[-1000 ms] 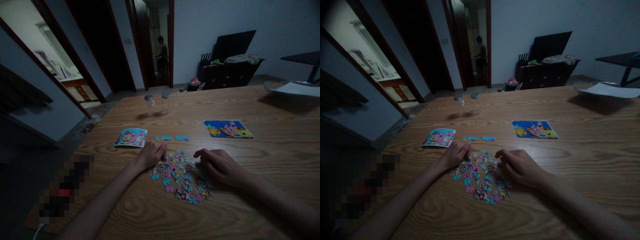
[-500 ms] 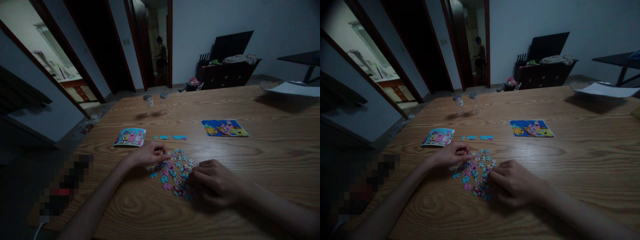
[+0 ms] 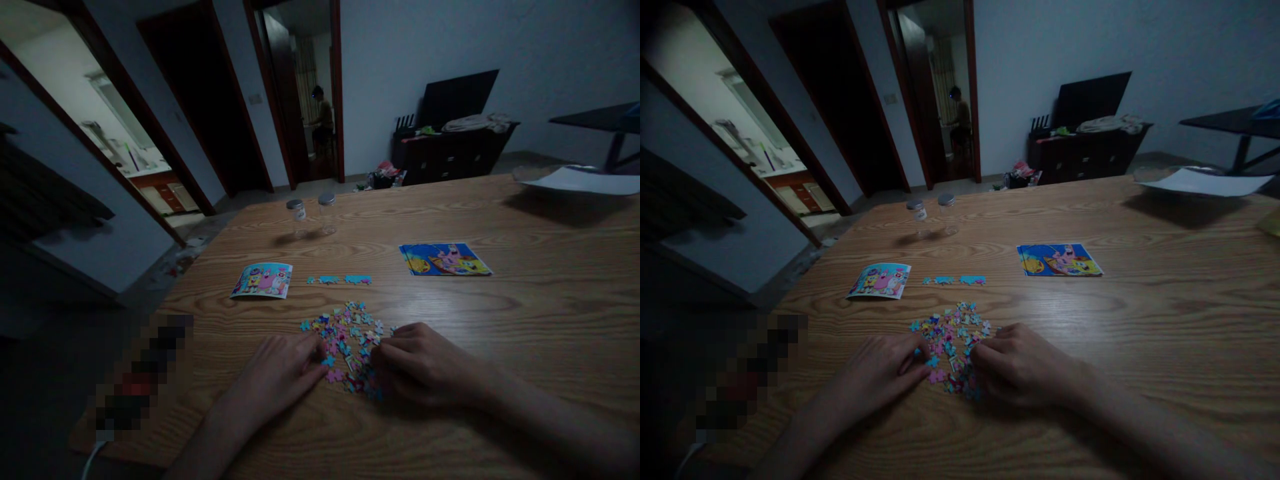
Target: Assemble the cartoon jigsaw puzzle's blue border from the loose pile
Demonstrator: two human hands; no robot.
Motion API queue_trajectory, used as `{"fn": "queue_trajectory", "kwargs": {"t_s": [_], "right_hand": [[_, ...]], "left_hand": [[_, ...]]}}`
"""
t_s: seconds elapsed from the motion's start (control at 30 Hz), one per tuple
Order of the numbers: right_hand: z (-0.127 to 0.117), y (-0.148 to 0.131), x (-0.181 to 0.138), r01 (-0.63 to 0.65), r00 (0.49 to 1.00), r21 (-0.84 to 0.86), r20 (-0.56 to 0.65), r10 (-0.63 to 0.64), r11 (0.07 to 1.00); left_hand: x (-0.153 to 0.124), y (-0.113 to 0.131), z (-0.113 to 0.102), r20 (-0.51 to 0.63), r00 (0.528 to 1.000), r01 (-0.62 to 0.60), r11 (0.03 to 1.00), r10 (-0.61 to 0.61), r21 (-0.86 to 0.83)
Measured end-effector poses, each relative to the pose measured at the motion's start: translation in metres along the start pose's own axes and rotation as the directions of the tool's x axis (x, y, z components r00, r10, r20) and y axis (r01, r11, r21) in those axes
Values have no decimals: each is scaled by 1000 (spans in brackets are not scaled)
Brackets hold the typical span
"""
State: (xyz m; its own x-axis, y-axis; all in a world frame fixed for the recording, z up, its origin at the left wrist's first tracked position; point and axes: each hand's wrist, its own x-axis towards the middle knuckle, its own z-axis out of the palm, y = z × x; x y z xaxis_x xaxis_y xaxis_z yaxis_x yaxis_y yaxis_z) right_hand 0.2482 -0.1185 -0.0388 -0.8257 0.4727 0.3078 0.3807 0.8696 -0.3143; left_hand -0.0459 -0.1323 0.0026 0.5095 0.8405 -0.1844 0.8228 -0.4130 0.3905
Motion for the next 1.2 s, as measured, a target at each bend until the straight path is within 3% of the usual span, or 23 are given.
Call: {"fn": "queue_trajectory", "kwargs": {"t_s": [0.23,0.5,0.63,0.77,0.87,1.0,1.2], "right_hand": [[0,2,-2,-18,1000,14,-7,18,1000],[-3,4,0,-30,999,68,-11,31,997],[-1,8,-2,-32,995,31,-90,35,999],[1,14,-2,-56,985,18,-160,58,998],[-2,17,0,-89,971,-4,-222,86,996],[-7,23,5,-114,951,-43,-294,96,993],[-6,30,6,-158,952,35,-260,162,987]], "left_hand": [[-6,4,-4,54,998,31,999,-29,-31],[-7,-1,10,-94,992,-94,995,90,-44],[0,-11,1,-111,986,-140,977,124,-158],[28,-21,-13,-194,974,-157,961,114,-227],[62,-30,-19,-268,941,-256,952,206,-170],[110,-41,-18,-376,901,-285,950,218,-130],[152,-43,-13,-424,889,-261,953,174,-156]]}}
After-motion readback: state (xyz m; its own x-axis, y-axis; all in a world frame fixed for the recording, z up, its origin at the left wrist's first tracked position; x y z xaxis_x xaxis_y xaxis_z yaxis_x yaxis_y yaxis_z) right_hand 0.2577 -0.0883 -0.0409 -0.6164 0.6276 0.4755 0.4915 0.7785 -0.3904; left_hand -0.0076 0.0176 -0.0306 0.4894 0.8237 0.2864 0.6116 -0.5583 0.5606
